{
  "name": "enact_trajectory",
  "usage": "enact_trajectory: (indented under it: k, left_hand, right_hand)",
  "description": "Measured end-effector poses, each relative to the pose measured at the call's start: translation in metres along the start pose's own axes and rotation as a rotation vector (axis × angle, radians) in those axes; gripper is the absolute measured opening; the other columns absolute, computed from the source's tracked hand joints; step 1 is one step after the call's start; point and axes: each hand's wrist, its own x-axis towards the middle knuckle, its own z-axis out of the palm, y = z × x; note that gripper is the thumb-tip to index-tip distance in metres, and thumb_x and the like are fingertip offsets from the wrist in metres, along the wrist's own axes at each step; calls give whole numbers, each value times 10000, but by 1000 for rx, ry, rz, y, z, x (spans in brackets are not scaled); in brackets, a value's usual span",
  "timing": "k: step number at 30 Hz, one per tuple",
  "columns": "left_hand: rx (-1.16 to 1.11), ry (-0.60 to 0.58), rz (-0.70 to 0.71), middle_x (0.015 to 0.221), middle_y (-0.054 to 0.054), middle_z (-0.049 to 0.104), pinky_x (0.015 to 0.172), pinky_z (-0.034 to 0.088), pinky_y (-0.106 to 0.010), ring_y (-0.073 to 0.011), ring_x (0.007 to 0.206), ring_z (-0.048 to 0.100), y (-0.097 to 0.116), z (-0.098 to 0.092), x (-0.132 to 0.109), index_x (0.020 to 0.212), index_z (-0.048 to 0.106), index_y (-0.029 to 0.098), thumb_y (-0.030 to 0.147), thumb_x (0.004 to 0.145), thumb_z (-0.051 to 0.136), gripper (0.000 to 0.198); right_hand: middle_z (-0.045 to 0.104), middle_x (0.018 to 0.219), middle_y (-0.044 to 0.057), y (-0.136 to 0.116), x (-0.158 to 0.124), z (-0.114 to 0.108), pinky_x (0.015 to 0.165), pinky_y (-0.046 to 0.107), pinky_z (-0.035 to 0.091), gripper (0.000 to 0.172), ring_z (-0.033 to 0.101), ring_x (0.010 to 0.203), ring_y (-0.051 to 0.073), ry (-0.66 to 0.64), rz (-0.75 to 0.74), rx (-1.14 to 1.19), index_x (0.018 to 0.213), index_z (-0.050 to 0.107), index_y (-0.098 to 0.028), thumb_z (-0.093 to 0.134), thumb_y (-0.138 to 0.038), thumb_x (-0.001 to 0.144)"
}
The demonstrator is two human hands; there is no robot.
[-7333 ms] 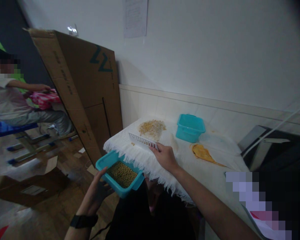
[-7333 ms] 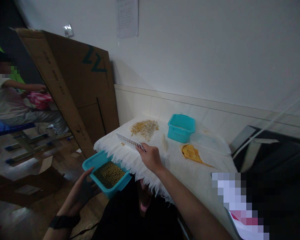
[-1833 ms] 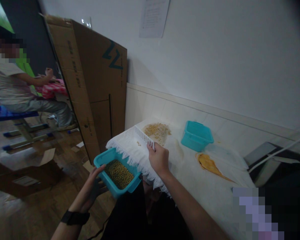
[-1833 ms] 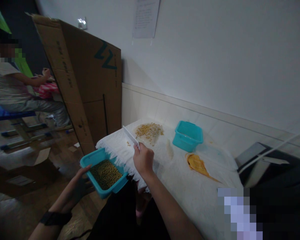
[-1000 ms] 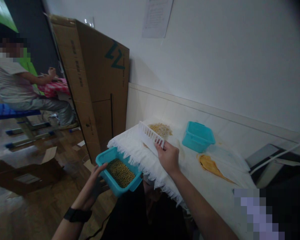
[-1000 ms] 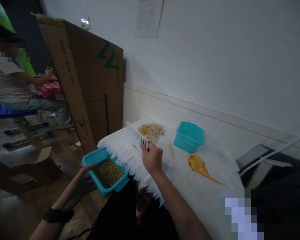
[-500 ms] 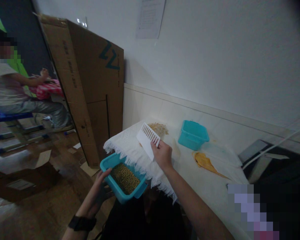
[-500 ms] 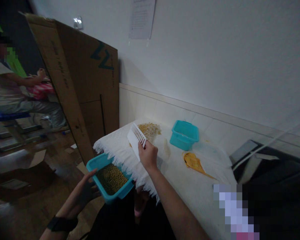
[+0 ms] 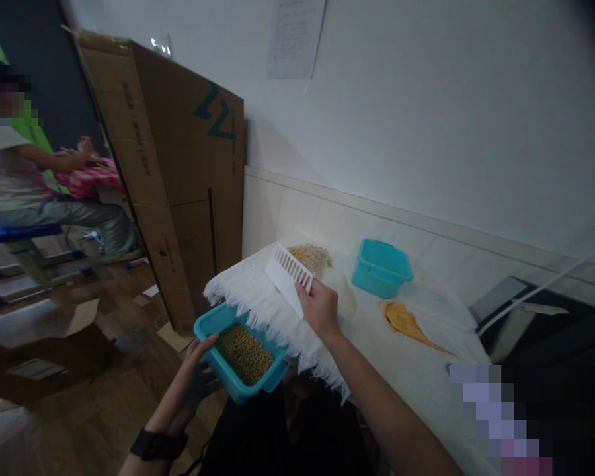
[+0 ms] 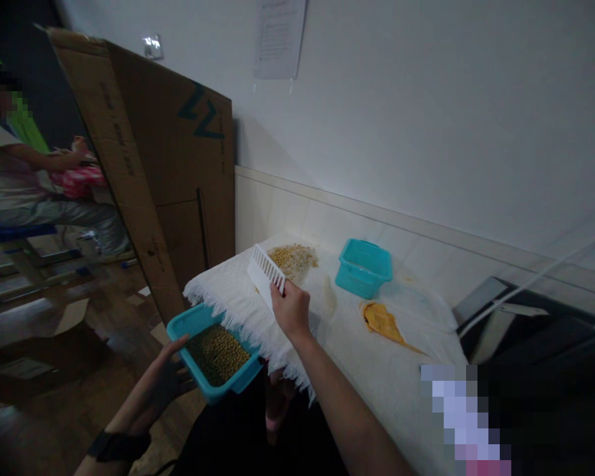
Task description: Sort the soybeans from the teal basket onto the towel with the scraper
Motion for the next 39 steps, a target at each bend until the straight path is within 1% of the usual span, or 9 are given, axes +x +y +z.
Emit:
enact_trajectory:
  k: [3, 5, 14, 17, 21, 28, 33, 36, 39]
  left_hand:
    - [3, 6, -11, 1266, -111, 797, 765, 654, -406, -309, 944, 817, -2, -3, 3, 1558, 594, 358, 681, 831, 898, 851]
    - [-5, -3, -6, 1276, -109, 799, 762, 648, -396, -308, 954, 821, -2, -4, 4, 1553, 601, 368, 685, 809, 916, 867]
    - [-15, -9, -11, 1289, -123, 798, 811, 660, -431, -308, 939, 818, -1, -3, 4, 1576, 570, 350, 693, 755, 954, 969]
    - [-18, -6, -5, 1254, -107, 811, 787, 644, -408, -307, 954, 819, 1, -1, -1, 1543, 594, 357, 694, 749, 954, 935]
    - [-16, -2, 7, 1220, -98, 816, 768, 641, -404, -289, 889, 811, 2, 1, -3, 1467, 645, 346, 679, 759, 949, 839]
    - [-17, 10, -2, 1290, -112, 789, 772, 642, -411, -314, 946, 811, -3, -3, 5, 1583, 576, 383, 671, 787, 930, 917]
    - [-13, -14, -1, 1285, -114, 793, 754, 641, -391, -317, 968, 814, -2, -2, 1, 1518, 610, 351, 634, 853, 890, 775]
    - [-11, 2, 7, 1258, -127, 795, 753, 649, -405, -328, 966, 807, -1, 0, 0, 1467, 629, 323, 650, 818, 910, 779]
    - [-19, -2, 5, 1287, -128, 795, 758, 654, -410, -333, 990, 806, -1, -1, 0, 1497, 623, 343, 663, 795, 924, 828]
  right_hand:
    - [852, 771, 80, -1, 1, -2, 689, 270, 576, 190, 785, 706, 227, -5, 0, 34, 920, 875, -173, 734, -286, 979]
    - [845, 753, 72, -2, 1, -3, 691, 271, 586, 180, 790, 723, 234, 0, -1, 37, 942, 880, -181, 741, -291, 977]
    - [851, 766, 83, -5, -1, -4, 703, 268, 564, 169, 780, 727, 231, -8, -23, -43, 879, 860, -187, 747, -275, 968]
    - [850, 768, 88, -4, -1, -4, 679, 262, 536, 197, 772, 710, 224, -10, -32, -71, 841, 843, -181, 740, -285, 973]
    - [858, 790, 93, -3, -2, -4, 675, 260, 519, 223, 776, 706, 220, -37, -50, -77, 839, 837, -179, 724, -290, 994]
    - [866, 818, 101, -3, -3, -2, 691, 268, 539, 212, 795, 736, 235, -37, -60, -64, 866, 852, -180, 720, -277, 1000]
    - [863, 816, 96, -4, -4, -4, 698, 262, 541, 205, 797, 743, 231, -24, -60, -77, 884, 848, -183, 723, -290, 1005]
    - [862, 820, 111, -4, -3, -5, 693, 260, 521, 225, 800, 729, 226, -30, -54, -91, 874, 836, -167, 711, -291, 1014]
    - [849, 786, 114, -3, -3, -3, 671, 258, 500, 240, 791, 703, 222, -30, -65, -115, 835, 821, -163, 713, -285, 1011]
